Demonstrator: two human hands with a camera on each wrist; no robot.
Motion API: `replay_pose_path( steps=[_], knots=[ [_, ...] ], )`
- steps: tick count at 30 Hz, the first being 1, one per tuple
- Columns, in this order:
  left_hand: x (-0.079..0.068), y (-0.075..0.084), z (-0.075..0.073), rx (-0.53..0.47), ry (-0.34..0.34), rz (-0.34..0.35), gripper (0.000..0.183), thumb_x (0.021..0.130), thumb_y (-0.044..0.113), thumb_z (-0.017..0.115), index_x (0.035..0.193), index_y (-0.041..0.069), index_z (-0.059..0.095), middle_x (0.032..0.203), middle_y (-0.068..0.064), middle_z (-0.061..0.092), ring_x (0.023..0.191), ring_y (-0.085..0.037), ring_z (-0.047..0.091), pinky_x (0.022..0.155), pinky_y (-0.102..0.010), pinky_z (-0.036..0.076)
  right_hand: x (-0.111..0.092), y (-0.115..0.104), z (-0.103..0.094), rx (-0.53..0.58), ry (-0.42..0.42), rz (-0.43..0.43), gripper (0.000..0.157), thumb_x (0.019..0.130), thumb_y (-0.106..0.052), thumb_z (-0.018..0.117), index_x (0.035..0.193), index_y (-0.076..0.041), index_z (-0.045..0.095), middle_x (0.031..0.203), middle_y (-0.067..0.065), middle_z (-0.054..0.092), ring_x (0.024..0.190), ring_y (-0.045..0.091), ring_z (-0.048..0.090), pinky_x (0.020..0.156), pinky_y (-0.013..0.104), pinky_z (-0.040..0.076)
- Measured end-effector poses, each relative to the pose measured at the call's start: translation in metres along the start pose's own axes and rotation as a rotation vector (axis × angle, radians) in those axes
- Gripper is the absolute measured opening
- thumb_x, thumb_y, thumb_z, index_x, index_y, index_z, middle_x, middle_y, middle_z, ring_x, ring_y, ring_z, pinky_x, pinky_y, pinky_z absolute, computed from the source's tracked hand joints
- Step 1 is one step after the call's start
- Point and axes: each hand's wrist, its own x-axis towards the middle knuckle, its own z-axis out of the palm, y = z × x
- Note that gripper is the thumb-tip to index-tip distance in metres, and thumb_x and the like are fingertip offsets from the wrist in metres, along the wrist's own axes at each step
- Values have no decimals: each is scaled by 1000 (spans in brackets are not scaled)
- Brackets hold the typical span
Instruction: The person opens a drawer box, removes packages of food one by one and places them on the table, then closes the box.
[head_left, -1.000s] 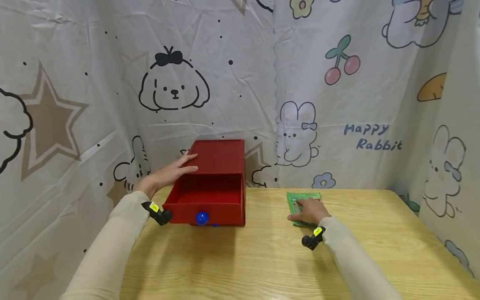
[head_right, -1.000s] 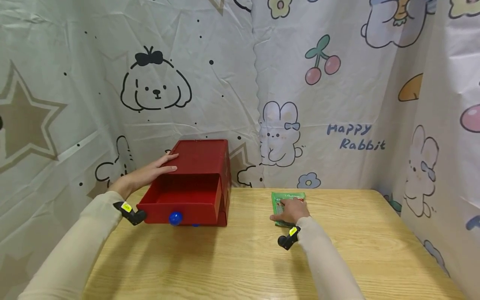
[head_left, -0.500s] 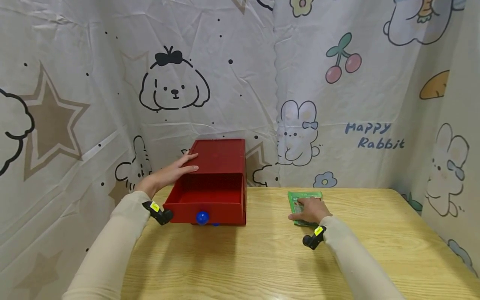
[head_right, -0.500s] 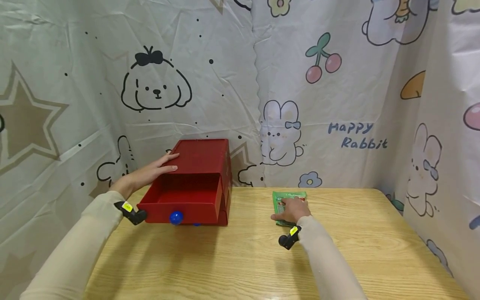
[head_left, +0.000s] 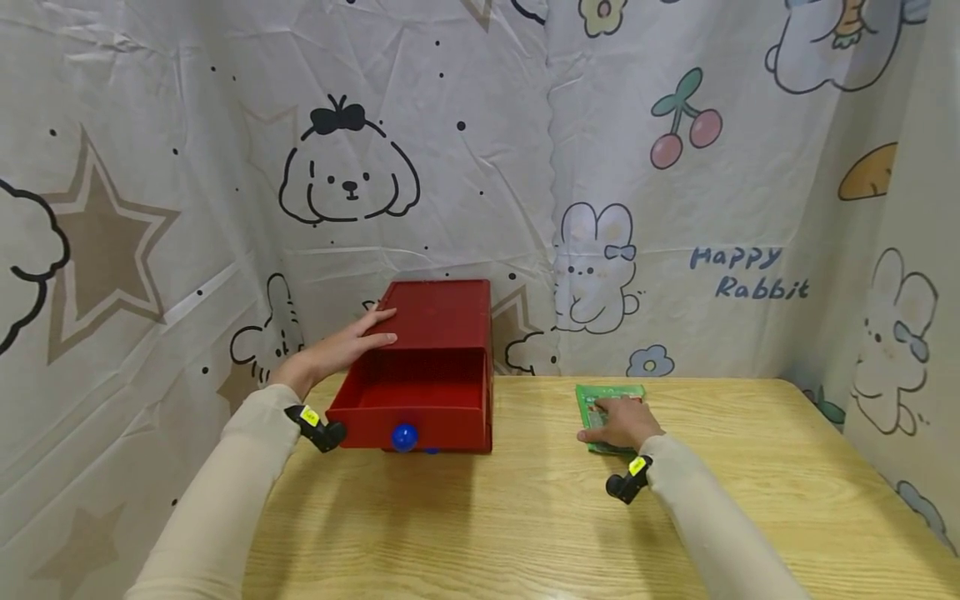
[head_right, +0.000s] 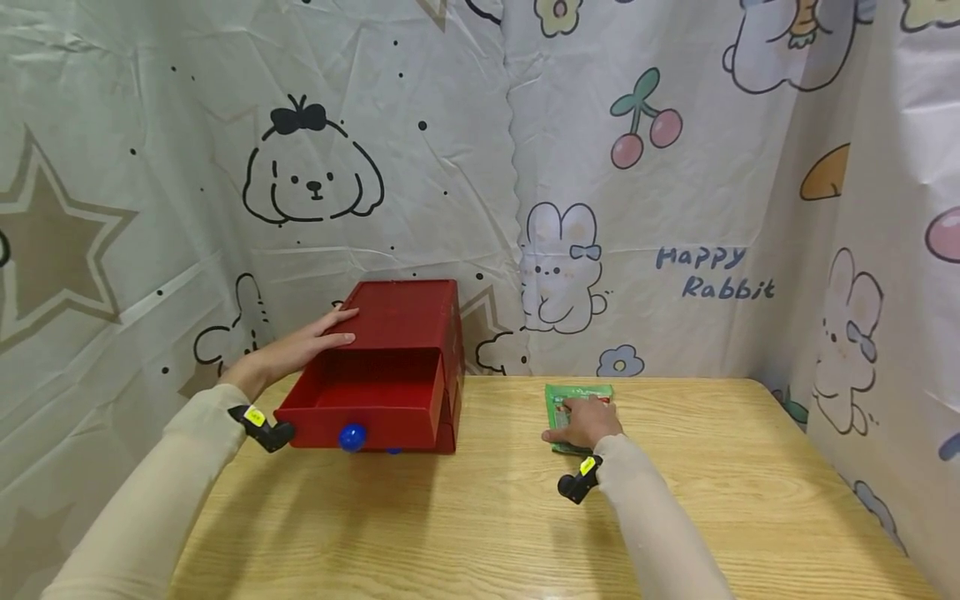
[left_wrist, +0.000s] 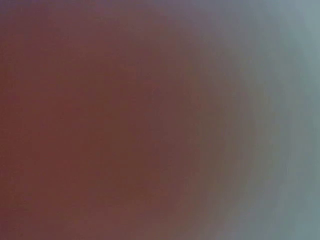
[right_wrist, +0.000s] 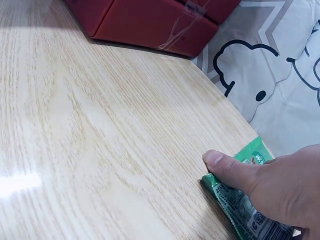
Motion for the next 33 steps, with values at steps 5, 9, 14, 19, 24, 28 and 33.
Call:
replay_pose_path(
  steps=[5,9,14,19,24,28,33],
  knots=[
    [-1,-1,0,-14,-2,-5,78,105,48,53,168,19,15,172,-11,-12,155,-43,-4,117,-69,15,-1,-2,-1,-9,0,-1,86,87,-54,80,146,2,55,141,34,53,131,56,46,103,67,41],
    [0,-2,1,-11,-3,-6,78,105,48,52,168,19,15,172,-12,-12,155,-43,-4,117,-70,14,-4,-2,-2,-3,11,0,87,86,-55,80,147,2,53,141,36,52,131,57,45,102,67,41],
    [1,-4,0,-8,3,-4,78,105,49,52,168,20,16,172,-11,-10,155,-42,-4,117,-70,13,-5,-1,-4,12,19,9,92,87,-57,79,149,5,49,142,39,48,131,57,44,101,68,42],
    [1,-5,-1,-10,5,-4,78,105,49,52,168,20,17,172,-11,-10,155,-43,-1,116,-69,16,-5,-4,-13,30,32,9,93,88,-53,79,151,6,45,146,41,41,134,58,41,102,69,40],
    [3,-6,0,-18,11,4,77,106,47,52,167,18,17,172,-12,-11,155,-43,-3,117,-69,15,-8,-7,-23,43,45,-28,90,88,-47,82,151,6,45,146,41,41,131,57,43,101,68,42],
    [3,-6,0,-15,15,5,77,106,47,52,167,17,18,172,-13,-10,155,-43,-3,117,-69,13,-8,-10,-29,31,32,-68,86,88,-46,81,146,9,49,144,38,47,132,55,45,102,66,42],
    [3,-6,0,-15,14,0,77,105,48,52,167,17,18,172,-13,-10,155,-43,-2,117,-69,13,-7,-14,-42,37,13,-73,83,88,-44,82,144,9,52,141,32,54,128,51,51,102,63,44]
  ],
)
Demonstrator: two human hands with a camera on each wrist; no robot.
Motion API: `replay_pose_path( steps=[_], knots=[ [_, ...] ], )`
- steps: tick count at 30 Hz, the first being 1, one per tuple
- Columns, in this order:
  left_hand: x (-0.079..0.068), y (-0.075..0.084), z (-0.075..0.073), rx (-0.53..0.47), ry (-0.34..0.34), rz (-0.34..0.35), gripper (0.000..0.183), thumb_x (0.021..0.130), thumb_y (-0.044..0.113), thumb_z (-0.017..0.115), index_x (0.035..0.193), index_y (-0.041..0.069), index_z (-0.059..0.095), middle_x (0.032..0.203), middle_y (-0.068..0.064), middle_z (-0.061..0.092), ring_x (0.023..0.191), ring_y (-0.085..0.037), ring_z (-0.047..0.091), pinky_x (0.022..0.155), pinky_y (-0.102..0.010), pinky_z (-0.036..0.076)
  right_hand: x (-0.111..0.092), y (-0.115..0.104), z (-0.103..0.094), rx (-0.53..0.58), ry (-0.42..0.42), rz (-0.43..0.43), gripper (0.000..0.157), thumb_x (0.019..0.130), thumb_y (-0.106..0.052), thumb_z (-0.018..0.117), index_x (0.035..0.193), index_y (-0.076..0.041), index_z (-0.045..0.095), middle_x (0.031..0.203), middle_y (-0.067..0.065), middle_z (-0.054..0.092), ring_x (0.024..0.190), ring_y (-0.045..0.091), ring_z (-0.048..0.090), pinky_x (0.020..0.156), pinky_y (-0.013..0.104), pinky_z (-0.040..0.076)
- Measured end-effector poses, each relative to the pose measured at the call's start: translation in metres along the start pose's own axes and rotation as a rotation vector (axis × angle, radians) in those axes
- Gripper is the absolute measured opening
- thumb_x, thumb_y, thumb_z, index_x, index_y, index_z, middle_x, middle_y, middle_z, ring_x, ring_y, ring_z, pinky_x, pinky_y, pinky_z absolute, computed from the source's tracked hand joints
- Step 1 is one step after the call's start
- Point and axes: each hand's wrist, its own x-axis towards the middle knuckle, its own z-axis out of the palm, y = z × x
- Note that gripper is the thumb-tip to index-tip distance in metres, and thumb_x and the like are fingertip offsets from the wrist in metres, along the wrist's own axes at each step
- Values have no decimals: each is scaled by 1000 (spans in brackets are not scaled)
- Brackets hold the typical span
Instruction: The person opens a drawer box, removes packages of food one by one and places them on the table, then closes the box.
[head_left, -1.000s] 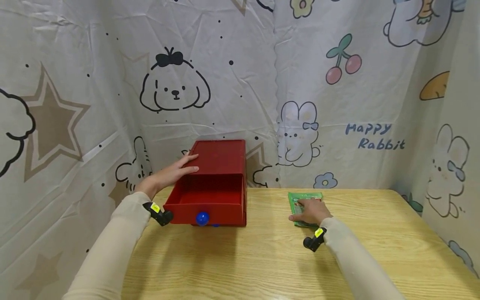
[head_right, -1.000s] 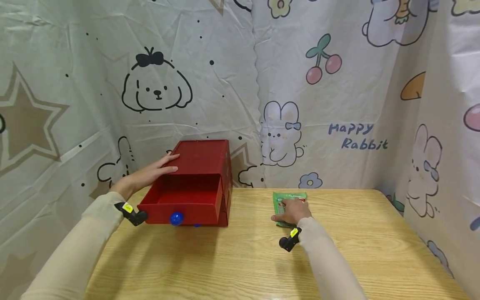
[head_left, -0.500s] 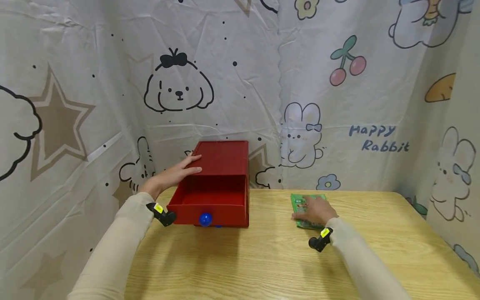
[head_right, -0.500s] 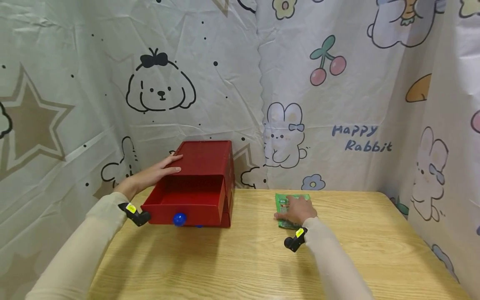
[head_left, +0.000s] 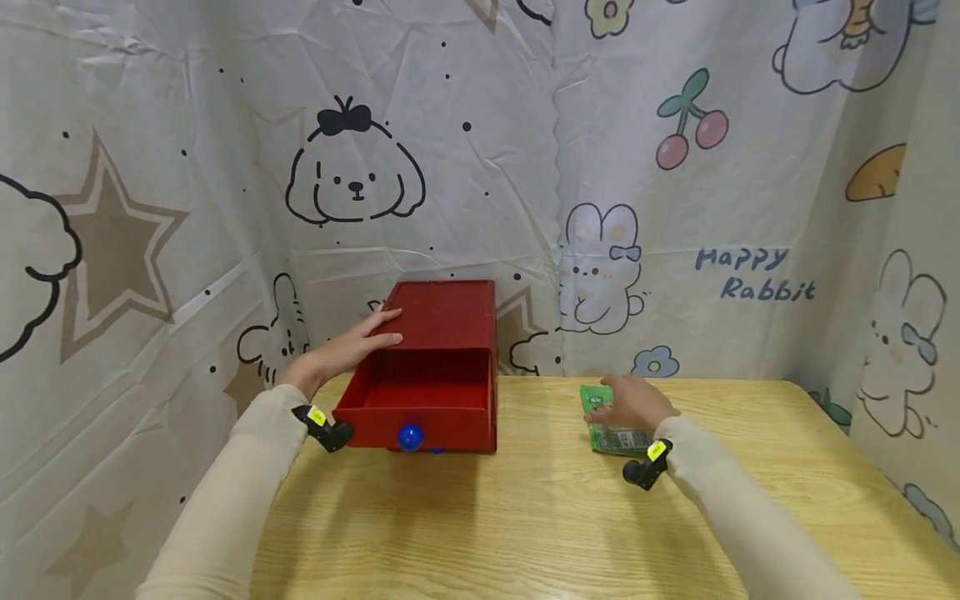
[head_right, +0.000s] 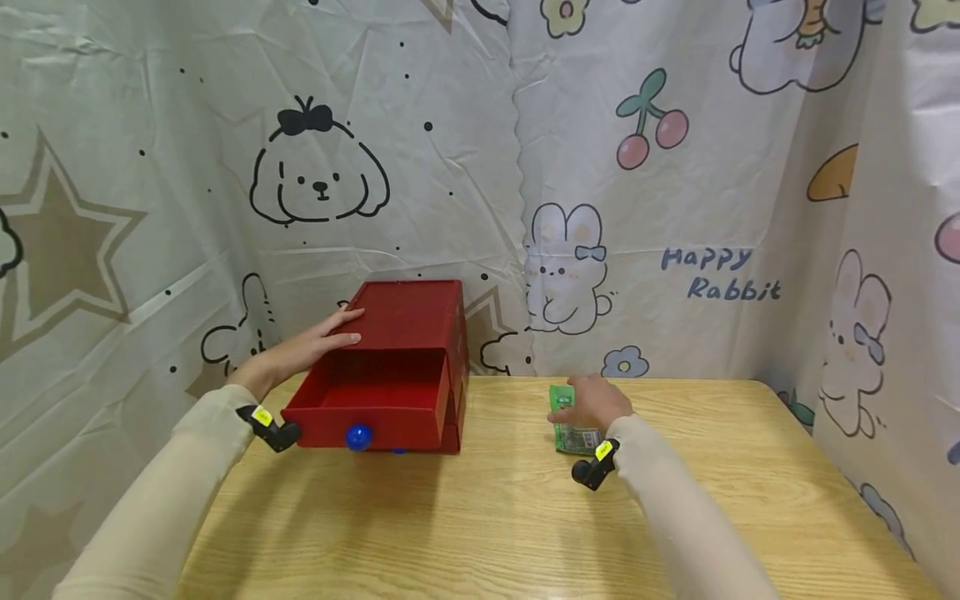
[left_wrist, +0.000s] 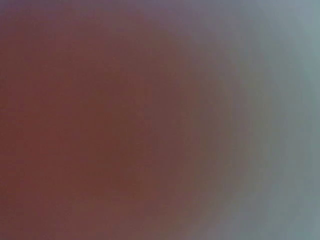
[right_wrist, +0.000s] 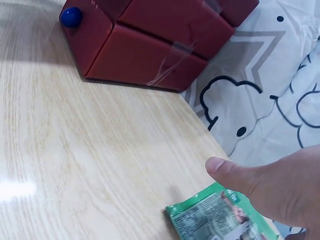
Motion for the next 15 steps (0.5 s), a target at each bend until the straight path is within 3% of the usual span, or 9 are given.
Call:
replay_pose_path(
  steps=[9,15],
  knots=[
    [0,0,1,-20,-12,1,77,106,46,52,167,16,16,171,-14,-12,154,-44,-1,117,-67,17,-2,-6,-16,-1,-7,24,83,89,-44,82,147,6,51,144,29,53,131,50,50,104,63,43],
    [0,0,1,-27,-14,1,78,106,46,52,168,18,15,172,-14,-11,153,-45,4,116,-68,20,0,-13,-24,-34,3,-18,85,88,-45,82,147,7,50,144,29,53,131,49,50,106,61,42]
  ],
)
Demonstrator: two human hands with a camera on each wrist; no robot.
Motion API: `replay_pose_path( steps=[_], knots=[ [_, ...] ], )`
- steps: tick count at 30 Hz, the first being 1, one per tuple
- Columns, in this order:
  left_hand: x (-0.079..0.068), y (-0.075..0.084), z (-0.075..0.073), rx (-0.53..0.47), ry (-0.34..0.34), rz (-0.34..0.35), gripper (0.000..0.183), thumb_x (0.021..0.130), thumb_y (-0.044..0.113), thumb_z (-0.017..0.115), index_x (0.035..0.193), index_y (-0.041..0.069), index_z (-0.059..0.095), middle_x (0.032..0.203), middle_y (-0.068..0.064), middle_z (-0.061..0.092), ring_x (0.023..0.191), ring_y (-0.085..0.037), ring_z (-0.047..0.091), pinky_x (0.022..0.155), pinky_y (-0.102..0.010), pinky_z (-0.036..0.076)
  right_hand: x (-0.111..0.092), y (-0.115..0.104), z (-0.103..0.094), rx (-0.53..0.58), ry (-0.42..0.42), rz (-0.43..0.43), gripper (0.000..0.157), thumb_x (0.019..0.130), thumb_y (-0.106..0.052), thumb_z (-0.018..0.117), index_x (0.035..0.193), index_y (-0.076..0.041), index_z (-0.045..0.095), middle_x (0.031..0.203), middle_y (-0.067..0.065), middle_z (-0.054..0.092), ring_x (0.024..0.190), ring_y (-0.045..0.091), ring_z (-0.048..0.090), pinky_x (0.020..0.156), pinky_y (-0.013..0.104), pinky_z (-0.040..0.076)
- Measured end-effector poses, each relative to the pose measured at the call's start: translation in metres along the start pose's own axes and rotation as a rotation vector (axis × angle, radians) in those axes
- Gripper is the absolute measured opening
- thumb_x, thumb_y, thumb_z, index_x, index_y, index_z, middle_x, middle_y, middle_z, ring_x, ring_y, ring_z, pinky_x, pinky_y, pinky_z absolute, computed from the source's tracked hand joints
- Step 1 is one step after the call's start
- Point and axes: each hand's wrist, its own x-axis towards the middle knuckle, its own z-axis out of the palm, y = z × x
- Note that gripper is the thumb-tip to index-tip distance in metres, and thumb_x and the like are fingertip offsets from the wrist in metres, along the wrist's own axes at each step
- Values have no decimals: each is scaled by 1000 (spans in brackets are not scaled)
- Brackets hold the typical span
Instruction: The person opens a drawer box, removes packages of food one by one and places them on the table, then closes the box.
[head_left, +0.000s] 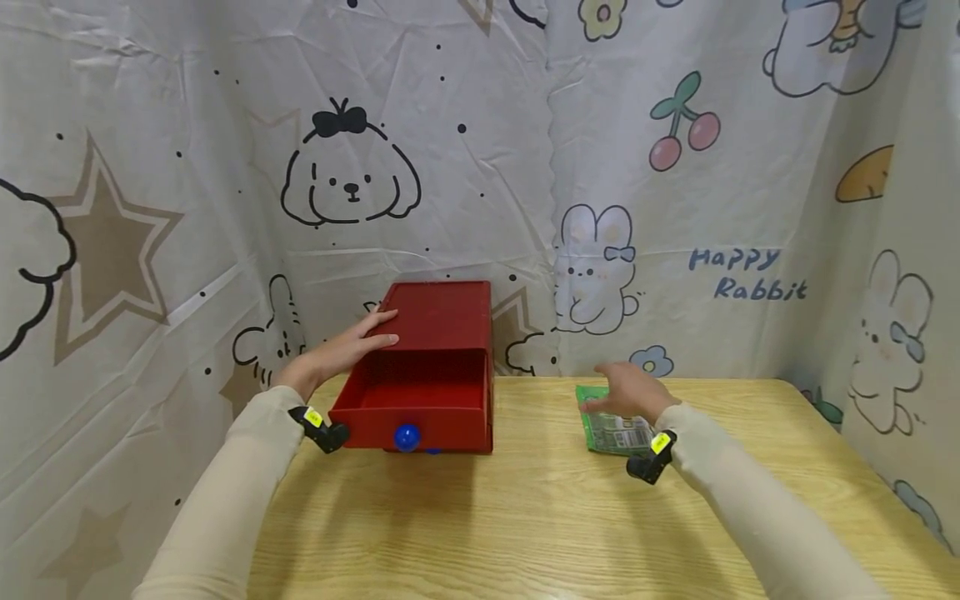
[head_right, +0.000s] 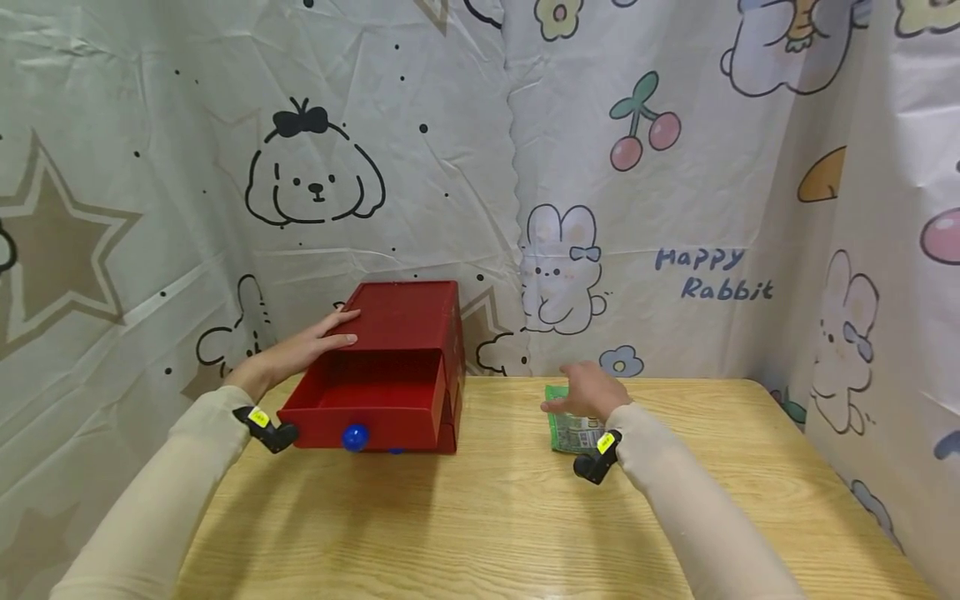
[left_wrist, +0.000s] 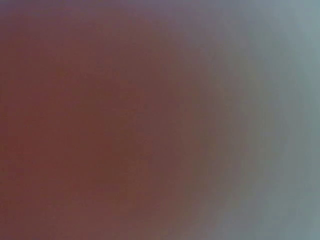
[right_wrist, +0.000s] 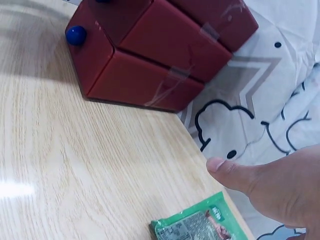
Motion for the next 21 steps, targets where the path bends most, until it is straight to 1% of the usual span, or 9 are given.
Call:
replay_pose_path(
  steps=[7,10,12,16,21],
  knots=[
    [-2,2,0,-2,4,-4,77,106,46,53,168,19,16,172,-14,-11,153,-45,3,116,-68,20,0,-14,-11,-59,-39,-23,82,92,-46,78,148,7,49,145,28,53,132,49,50,105,61,43],
    [-1,2,0,-3,4,-4,77,106,46,53,168,19,16,172,-14,-11,154,-44,1,116,-68,20,0,-19,-16,-63,-48,-37,83,92,-47,78,147,8,49,144,29,53,131,48,50,106,60,43],
    [-1,1,-1,-7,2,-2,77,106,46,53,167,18,16,172,-14,-11,154,-45,2,116,-68,21,0,-22,-21,-57,-48,-50,85,92,-47,78,147,9,48,144,30,53,131,48,51,106,59,43],
    [0,1,-1,-11,1,1,77,106,45,53,167,17,16,172,-14,-11,153,-45,4,115,-68,23,0,-28,-31,-23,-42,-47,86,91,-48,78,149,8,47,146,31,51,132,48,49,106,60,43],
    [-1,1,0,0,6,-2,78,105,46,54,167,18,16,172,-14,-10,153,-45,5,115,-68,23,2,-33,-41,-36,-17,-68,85,92,-50,76,149,6,48,147,30,50,133,48,49,107,60,42]
  ],
)
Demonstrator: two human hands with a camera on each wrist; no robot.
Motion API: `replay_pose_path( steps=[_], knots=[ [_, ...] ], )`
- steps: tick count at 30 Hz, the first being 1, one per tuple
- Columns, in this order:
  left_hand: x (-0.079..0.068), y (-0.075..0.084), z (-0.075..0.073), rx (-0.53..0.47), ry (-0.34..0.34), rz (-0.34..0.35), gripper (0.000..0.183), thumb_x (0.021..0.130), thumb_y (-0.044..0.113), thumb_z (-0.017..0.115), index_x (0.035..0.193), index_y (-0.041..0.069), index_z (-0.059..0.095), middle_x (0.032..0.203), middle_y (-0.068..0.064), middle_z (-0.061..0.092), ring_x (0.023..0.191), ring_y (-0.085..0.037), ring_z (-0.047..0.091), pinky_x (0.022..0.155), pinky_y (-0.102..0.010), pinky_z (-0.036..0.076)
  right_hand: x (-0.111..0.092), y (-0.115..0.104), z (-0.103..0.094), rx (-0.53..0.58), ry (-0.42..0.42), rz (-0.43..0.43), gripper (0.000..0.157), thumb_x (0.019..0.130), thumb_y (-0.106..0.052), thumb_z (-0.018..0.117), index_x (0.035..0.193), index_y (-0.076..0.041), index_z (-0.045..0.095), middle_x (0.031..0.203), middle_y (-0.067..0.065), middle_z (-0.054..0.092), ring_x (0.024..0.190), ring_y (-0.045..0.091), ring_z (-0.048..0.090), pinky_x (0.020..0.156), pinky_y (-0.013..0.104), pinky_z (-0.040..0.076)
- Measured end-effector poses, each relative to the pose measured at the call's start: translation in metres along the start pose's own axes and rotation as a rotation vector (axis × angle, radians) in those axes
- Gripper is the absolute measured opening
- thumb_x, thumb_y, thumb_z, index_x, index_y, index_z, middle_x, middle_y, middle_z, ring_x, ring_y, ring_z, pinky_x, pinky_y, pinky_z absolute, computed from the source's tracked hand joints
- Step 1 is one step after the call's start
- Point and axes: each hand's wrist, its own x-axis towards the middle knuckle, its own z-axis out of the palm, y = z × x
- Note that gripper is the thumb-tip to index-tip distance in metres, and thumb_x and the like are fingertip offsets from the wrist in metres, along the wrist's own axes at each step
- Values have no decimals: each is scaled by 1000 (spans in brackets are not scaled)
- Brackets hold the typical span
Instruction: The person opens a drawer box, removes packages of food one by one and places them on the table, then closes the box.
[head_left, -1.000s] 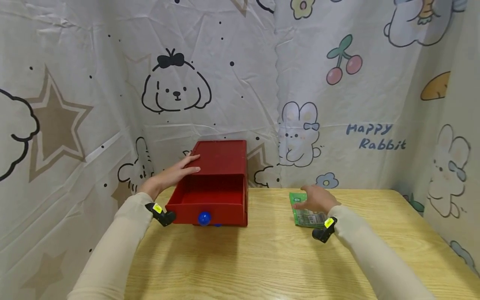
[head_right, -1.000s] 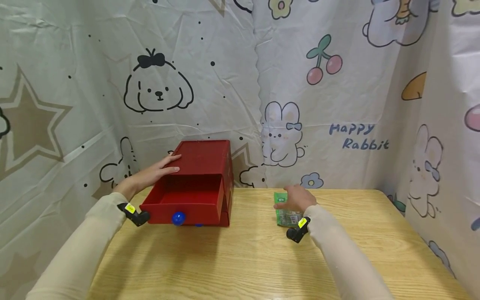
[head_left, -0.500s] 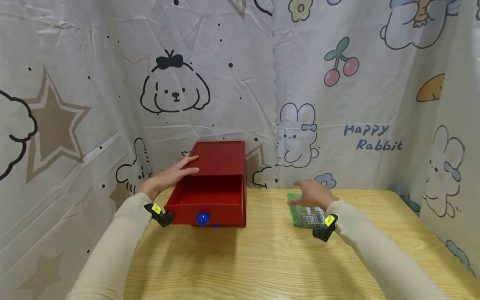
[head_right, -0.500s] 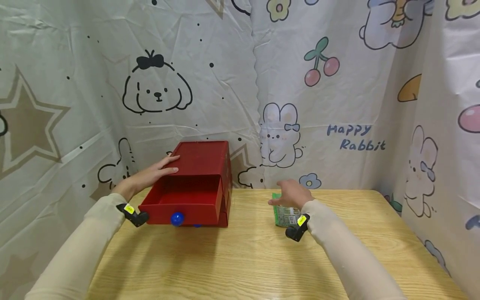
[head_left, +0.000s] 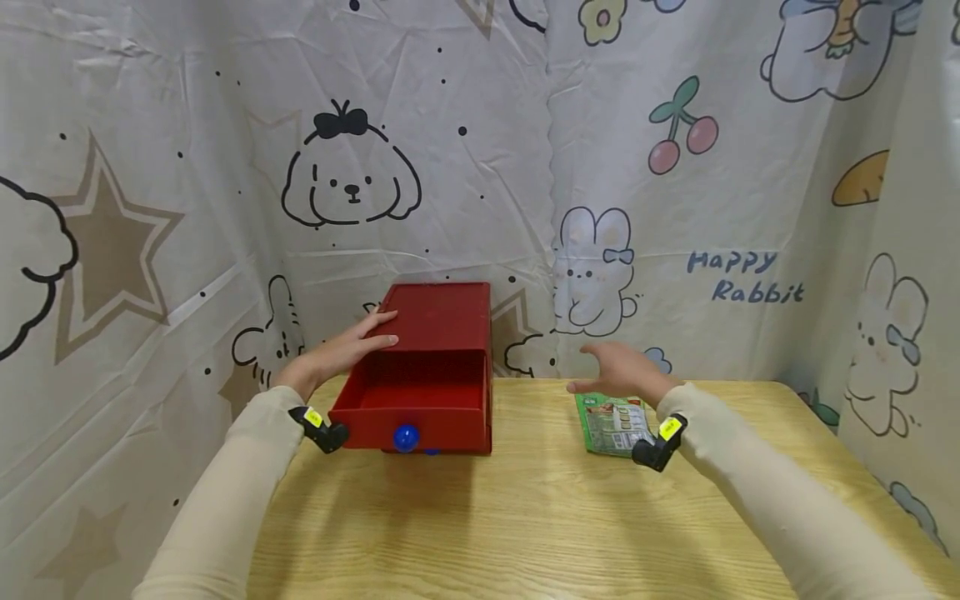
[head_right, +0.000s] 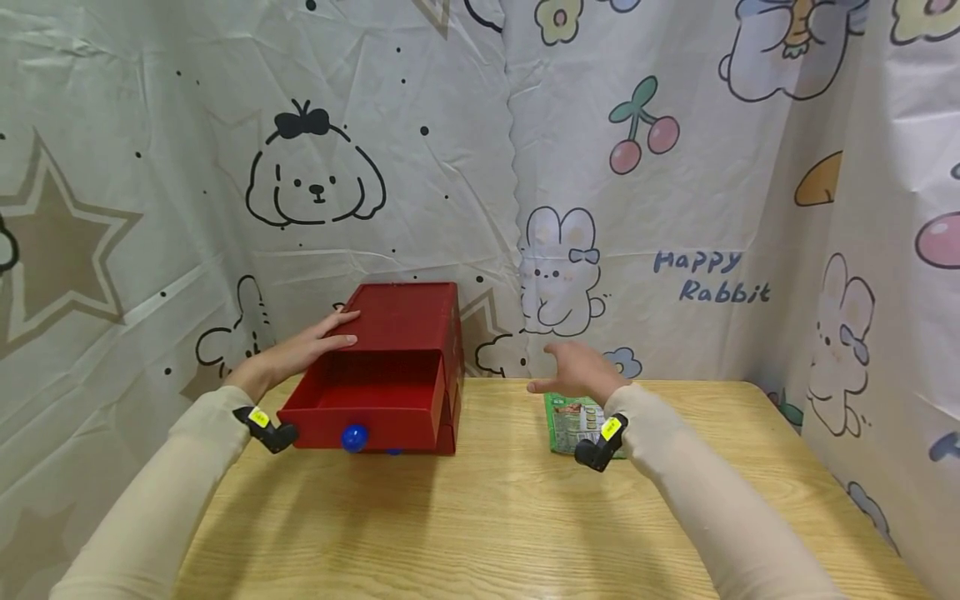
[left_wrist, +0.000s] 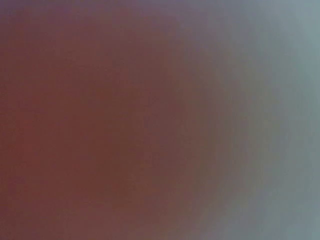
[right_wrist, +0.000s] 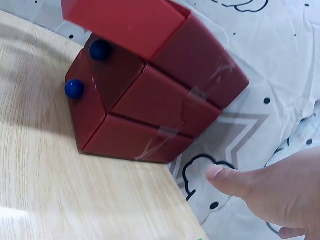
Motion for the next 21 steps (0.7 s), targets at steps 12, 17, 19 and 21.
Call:
replay_pose_path(
  steps=[12,17,19,21],
  knots=[
    [-2,1,0,8,5,7,77,105,46,53,167,18,16,172,-13,-9,154,-44,3,117,-69,18,-9,-22,-30,26,60,-99,81,94,-49,74,149,5,49,147,28,51,134,47,49,109,60,40],
    [-2,2,0,5,1,4,78,105,47,54,168,19,16,172,-13,-10,154,-44,1,116,-68,19,-18,-33,-42,62,75,-150,75,95,-44,75,148,4,50,147,26,52,135,46,49,109,60,39],
    [-2,1,0,2,-1,4,78,105,46,54,168,19,16,172,-13,-10,154,-44,2,116,-68,20,-21,-38,-46,58,78,-175,75,95,-44,75,149,3,51,147,25,53,135,45,49,110,59,39],
    [-1,1,0,0,-2,4,78,105,46,54,168,19,16,172,-13,-10,154,-44,3,116,-68,20,-25,-43,-50,57,81,-201,76,95,-44,75,150,2,50,148,24,53,136,44,49,110,59,38]
  ],
)
